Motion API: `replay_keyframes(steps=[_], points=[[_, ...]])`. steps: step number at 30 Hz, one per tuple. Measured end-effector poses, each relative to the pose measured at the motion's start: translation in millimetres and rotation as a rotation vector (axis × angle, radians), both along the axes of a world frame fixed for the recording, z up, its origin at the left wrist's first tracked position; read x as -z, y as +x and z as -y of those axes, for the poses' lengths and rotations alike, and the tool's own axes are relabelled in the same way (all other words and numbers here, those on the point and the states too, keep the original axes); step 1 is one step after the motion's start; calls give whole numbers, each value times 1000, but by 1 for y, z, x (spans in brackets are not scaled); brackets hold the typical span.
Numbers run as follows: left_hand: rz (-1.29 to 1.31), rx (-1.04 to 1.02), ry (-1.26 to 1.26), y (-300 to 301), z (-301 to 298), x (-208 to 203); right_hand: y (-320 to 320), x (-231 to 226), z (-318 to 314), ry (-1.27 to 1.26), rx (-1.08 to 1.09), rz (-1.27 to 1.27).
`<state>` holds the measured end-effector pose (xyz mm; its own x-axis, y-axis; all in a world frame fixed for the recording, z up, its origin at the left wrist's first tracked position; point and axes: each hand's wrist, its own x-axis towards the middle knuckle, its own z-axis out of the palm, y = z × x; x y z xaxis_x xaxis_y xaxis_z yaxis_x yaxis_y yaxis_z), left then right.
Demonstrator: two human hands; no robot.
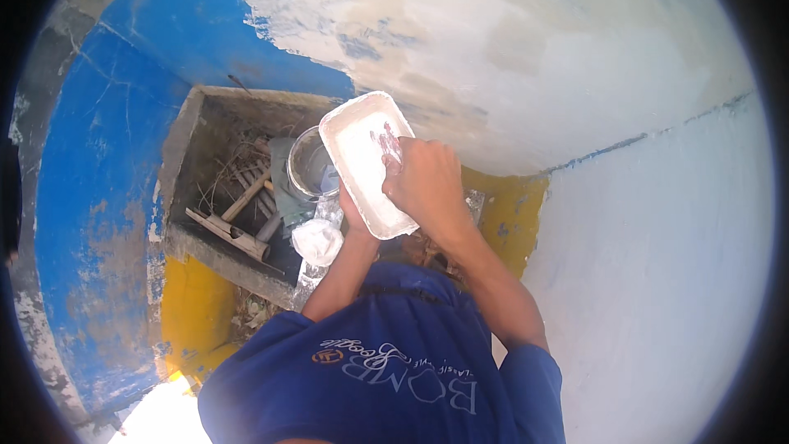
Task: The person scoops plaster from a plastic container and applies it to a corner wall using a putty knife.
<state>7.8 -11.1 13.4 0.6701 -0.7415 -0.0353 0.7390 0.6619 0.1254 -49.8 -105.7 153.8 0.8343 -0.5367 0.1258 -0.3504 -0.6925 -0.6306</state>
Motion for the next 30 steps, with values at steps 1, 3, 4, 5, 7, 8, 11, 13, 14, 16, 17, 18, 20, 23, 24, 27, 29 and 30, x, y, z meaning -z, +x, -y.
replay_keyframes(steps=[1, 3, 4, 5, 7, 8, 11, 13, 14, 16, 17, 18, 20, 23, 24, 27, 29, 30], points=[[54, 33, -87, 1, 2, 1, 0, 3, 1, 0, 8, -1], [35, 52, -95, -1, 4, 2, 0, 12, 2, -40, -14, -35], [19, 58, -102, 0, 4, 0, 1, 10, 3, -40, -13, -33], [21, 58, -102, 0, 4, -2, 0, 7, 4, -26, 17, -34], [32, 24, -10, -2, 4, -3, 0, 2, 2, -12, 46, -36], [31, 24, -10, -1, 4, -1, 0, 0, -2, -27, 0, -36], [41, 58, -72, 1, 4, 0, 3, 4, 3, -77, -8, -51], [15, 32, -4, 0, 3, -3, 4, 3, 4, -113, 25, -68], [14, 28, -5, 1, 3, 0, 3, -2, 3, -81, -23, -46], [59, 24, -21, 4, 3, 2, 4, -2, 2, -49, -68, -25], [58, 26, -21, 3, 3, -1, 6, 4, 4, -69, -64, -3], [33, 49, -18, 1, 3, -5, 7, 7, 6, -89, -58, 19], [15, 60, -14, 2, 1, -9, 10, 1, 6, -92, -62, -4], [30, 28, -37, 1, 0, -4, 9, -1, 3, -101, -75, -47], [42, 44, -72, 2, 0, -2, 9, 0, 2, -105, -89, -63], [50, 53, -68, 1, 1, -8, 11, 1, 8, -146, -51, -37], [42, 42, -28, 0, 1, -8, 11, -4, -1, -99, -91, -38], [44, 53, -84, 1, 1, -5, 11, -5, -4, -52, -129, -40]])
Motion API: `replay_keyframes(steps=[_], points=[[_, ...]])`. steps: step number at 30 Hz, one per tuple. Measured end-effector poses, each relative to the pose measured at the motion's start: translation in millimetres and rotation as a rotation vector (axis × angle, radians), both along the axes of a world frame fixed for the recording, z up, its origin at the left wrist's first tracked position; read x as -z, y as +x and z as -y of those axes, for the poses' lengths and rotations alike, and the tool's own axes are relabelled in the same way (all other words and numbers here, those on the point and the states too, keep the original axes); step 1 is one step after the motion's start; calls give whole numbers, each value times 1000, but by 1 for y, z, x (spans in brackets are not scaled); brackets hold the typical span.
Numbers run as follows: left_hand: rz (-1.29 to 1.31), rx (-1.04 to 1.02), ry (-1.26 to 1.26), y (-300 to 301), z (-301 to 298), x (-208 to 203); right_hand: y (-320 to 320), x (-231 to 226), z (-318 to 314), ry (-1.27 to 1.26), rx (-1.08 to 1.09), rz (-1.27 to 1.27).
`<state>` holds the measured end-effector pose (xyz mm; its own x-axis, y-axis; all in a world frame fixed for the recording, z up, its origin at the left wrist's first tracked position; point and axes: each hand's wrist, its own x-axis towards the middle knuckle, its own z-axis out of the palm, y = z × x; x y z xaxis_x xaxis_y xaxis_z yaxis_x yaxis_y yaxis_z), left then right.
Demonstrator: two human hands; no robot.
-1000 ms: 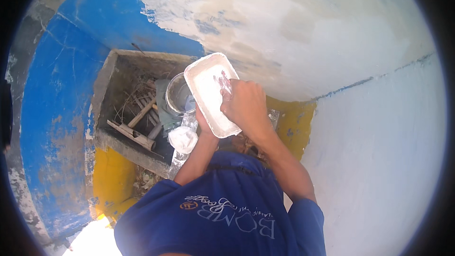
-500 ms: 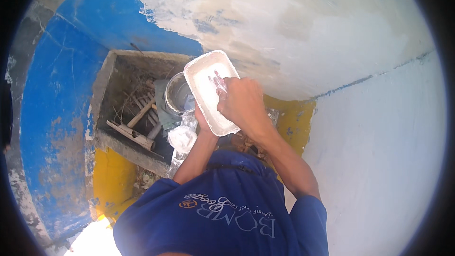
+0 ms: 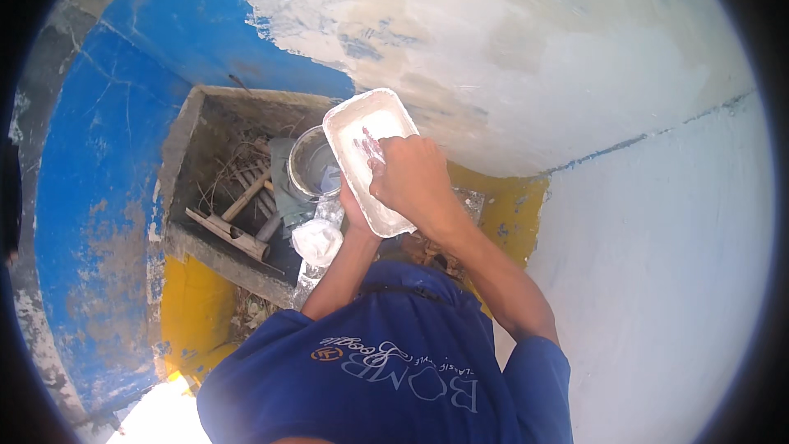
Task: The person scoops plaster from a plastic container and applies it to a corner wall using a putty knife.
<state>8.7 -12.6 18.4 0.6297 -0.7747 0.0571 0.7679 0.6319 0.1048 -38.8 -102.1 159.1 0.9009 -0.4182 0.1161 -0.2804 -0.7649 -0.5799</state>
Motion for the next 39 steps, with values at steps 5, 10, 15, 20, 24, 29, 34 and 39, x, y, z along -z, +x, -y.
replay_keyframes(steps=[5, 10, 15, 20, 24, 29, 34, 39], points=[[-21, 16, 89, -4, 2, -8, 1, 3, 6, -33, 67, 20], [-54, 20, 78, -6, 5, -8, 1, 8, 13, 23, 54, 19], [-22, 14, 90, -9, 7, -2, -4, 15, 7, -25, 50, 3], [-8, 39, 2, -10, 9, 5, -6, 8, 12, 4, 117, -5], [-17, 93, 13, -12, 13, 0, -8, 17, 24, 27, 120, -12], [-2, 42, 90, -12, 14, -5, -9, 7, 15, 31, 114, 12], [-4, 116, -118, -9, 12, 5, -9, 3, 17, 30, 135, 33], [-11, 56, 114, -11, 11, -6, -4, 9, 17, 47, 117, 18]])
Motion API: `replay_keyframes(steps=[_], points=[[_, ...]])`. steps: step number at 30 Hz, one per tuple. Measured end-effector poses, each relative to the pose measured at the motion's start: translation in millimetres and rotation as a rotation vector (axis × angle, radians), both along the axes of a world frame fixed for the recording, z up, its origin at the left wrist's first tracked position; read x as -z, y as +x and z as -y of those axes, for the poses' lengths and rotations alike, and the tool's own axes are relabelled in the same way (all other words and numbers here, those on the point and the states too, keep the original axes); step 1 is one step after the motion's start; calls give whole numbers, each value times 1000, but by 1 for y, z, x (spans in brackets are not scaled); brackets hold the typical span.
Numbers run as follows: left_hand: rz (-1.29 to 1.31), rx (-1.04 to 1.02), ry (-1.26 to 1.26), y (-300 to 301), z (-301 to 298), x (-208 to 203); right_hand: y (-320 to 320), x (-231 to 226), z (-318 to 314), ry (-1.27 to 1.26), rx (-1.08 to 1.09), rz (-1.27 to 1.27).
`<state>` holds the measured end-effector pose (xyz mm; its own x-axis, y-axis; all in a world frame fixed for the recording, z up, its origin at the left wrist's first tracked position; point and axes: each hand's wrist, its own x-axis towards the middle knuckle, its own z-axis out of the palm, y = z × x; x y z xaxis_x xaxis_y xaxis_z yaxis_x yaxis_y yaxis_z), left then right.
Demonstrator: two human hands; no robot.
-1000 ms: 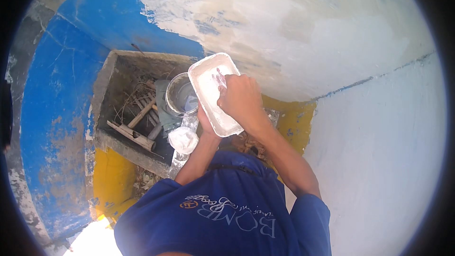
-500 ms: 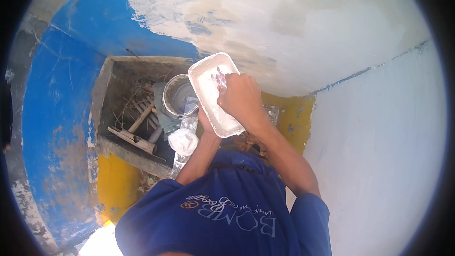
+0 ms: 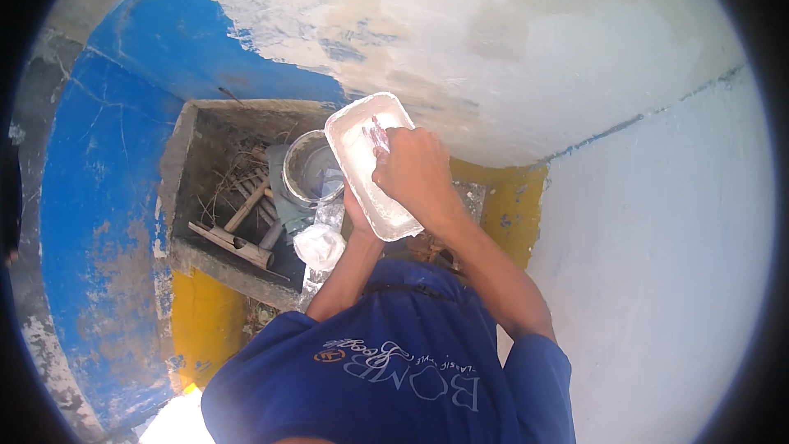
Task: The person scoops plaster from a plastic container and applies it to a corner wall using a putty knife.
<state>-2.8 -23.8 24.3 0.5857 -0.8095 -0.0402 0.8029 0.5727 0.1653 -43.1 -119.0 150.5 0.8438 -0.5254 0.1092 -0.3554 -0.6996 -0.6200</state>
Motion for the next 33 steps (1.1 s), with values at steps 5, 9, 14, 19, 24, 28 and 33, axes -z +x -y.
replay_keyframes(steps=[5, 9, 14, 19, 24, 28, 33], points=[[44, -26, -19, 2, -2, 7, 2, 2, -1, 35, -39, 17], [83, -20, 64, 3, -2, 2, -1, -7, 7, -76, 58, 27], [-8, 4, -92, 2, -3, 0, -10, -3, 2, -252, 55, -10], [-22, -22, -36, 3, -2, 12, -20, 9, -7, -118, 11, -56], [-51, -59, 3, -2, 0, 10, -9, -1, -13, 88, -8, 16], [5, -81, -21, 2, 0, 10, -8, 0, -14, 4, -39, -34], [11, -91, 8, 2, 0, 6, -10, -7, -12, 19, 8, -8]])
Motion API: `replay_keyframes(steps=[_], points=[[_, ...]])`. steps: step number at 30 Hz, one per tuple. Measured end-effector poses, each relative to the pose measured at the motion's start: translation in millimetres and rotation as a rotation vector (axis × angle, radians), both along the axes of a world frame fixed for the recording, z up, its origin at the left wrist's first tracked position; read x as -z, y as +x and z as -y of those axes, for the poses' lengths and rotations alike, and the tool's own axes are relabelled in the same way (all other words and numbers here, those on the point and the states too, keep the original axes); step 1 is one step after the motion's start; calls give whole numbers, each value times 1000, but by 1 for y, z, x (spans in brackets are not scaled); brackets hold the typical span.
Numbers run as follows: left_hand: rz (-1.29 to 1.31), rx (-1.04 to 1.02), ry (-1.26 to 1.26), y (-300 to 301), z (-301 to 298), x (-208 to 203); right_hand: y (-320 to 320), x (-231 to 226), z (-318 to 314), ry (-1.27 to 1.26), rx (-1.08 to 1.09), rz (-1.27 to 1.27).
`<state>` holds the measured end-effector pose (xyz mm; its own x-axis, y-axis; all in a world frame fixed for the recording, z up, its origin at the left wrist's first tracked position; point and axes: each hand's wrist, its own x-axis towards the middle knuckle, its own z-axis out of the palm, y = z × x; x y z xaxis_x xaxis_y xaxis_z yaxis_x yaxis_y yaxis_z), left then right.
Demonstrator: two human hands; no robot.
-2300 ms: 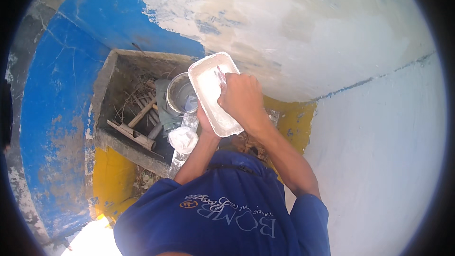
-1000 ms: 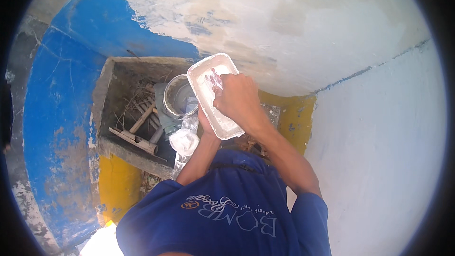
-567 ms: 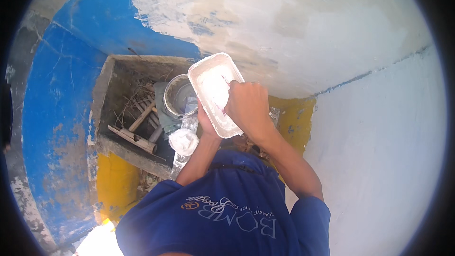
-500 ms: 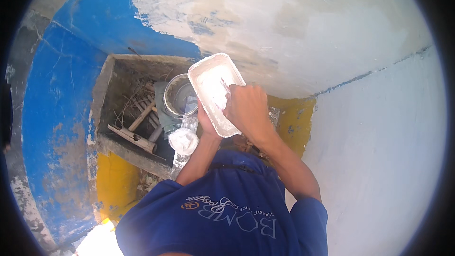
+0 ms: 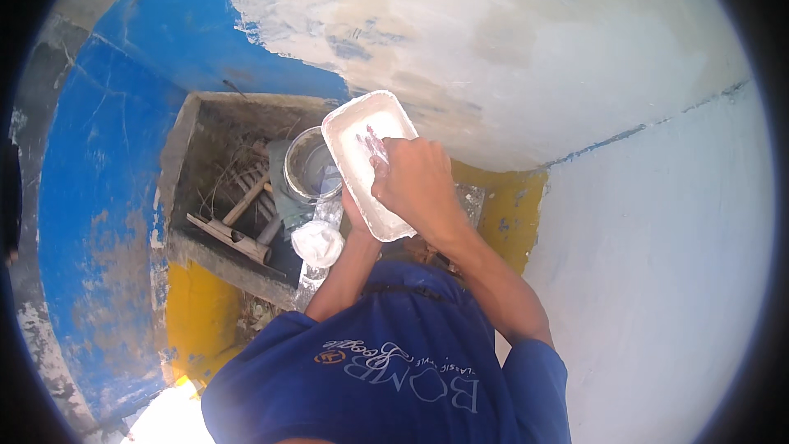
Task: The person scoops plaster from a plastic container and applies it to a corner wall using a putty knife.
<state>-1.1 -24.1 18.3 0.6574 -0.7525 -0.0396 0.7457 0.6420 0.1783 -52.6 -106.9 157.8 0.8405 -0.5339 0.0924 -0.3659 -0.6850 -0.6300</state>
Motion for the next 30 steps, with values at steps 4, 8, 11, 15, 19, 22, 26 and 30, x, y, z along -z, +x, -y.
replay_keyframes(steps=[4, 8, 11, 15, 19, 22, 26, 30], points=[[38, 44, -198, 4, -2, 13, 3, 6, 8, 16, -21, -8], [-21, -2, -18, -1, -2, -4, 1, 3, 4, -32, -74, -36], [-20, 1, -34, -1, -2, -10, 4, 7, 3, 5, -37, 12], [19, 1, -135, 3, -6, 12, 4, 1, 1, -2, -52, -1], [5, 6, -59, 1, -5, -8, 7, 4, 9, 12, 23, -9], [-3, 11, -190, 4, -6, 5, 7, 0, 3, 18, -112, 48], [30, -1, -167, 5, -7, 0, 11, 3, 5, 37, -50, -16], [-9, -39, -58, 3, -6, -1, 11, 6, 1, 30, -75, 10]])
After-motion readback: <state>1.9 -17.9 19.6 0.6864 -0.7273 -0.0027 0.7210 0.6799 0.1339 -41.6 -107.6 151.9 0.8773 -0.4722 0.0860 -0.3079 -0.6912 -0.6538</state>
